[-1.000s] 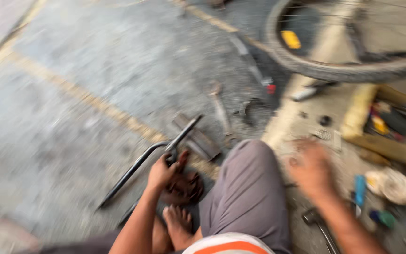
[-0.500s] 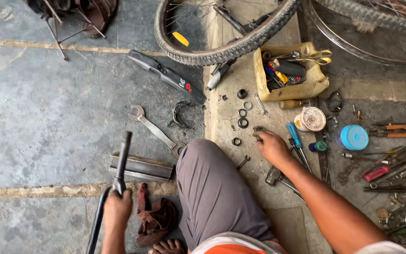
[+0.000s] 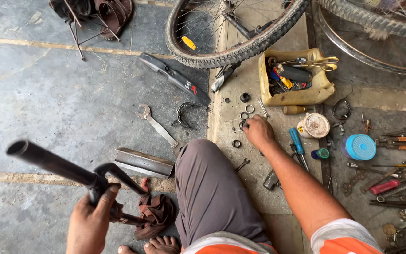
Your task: The person cleans small bicycle parts with a cloth, then inserts a bearing into the bicycle fork and tightens it with a wrench. The person also handles a small container of parts and applies grease to the fork.
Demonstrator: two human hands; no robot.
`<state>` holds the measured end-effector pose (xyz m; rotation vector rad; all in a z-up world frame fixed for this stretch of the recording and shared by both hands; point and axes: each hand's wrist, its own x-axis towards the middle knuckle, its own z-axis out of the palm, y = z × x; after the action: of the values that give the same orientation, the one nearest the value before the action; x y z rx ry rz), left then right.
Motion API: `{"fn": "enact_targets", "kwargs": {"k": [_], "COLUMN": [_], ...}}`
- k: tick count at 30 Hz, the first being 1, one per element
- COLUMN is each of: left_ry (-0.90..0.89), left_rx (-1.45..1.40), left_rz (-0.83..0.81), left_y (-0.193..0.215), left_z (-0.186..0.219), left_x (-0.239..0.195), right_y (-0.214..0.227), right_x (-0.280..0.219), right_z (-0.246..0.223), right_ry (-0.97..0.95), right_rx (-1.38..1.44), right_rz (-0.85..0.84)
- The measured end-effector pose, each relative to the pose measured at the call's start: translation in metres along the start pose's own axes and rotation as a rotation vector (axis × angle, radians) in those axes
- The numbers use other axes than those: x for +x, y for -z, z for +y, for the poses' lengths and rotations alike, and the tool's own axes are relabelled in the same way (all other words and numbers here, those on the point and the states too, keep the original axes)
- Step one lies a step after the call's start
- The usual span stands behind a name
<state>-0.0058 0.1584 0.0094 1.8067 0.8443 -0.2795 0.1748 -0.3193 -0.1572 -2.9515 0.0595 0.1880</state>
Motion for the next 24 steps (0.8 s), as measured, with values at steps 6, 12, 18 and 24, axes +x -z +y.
{"fn": "enact_targets", "kwargs": {"k": [6,12,18,24], "left_ry": [-0.058,-0.145,-0.165,-0.125], "left_rx": [-0.096,-0.064,0.011,0.06], "left_rz": [0.072,0.109,0.082,0.074], "left_y": [0.002,0.011,0.006,-0.001], "left_z": [-0.01,-0.023,-0.014,0.007], "left_x": [-0.012,-0.024,-0.03,-0.042], "right_y": [-0.01,-0.019,-0.002,-0.002], "right_x": [0.022,0.028,0.022,0.024], "right_z": [-0.005,-0.018,-0.031,-0.03], "right_ry": [-0.022,0.061,-0.146,-0.093], "right_rx": [0.022,0.007,0.137,-0.011], "right_rz": [0.114,0.29,0.111,0.035]}}
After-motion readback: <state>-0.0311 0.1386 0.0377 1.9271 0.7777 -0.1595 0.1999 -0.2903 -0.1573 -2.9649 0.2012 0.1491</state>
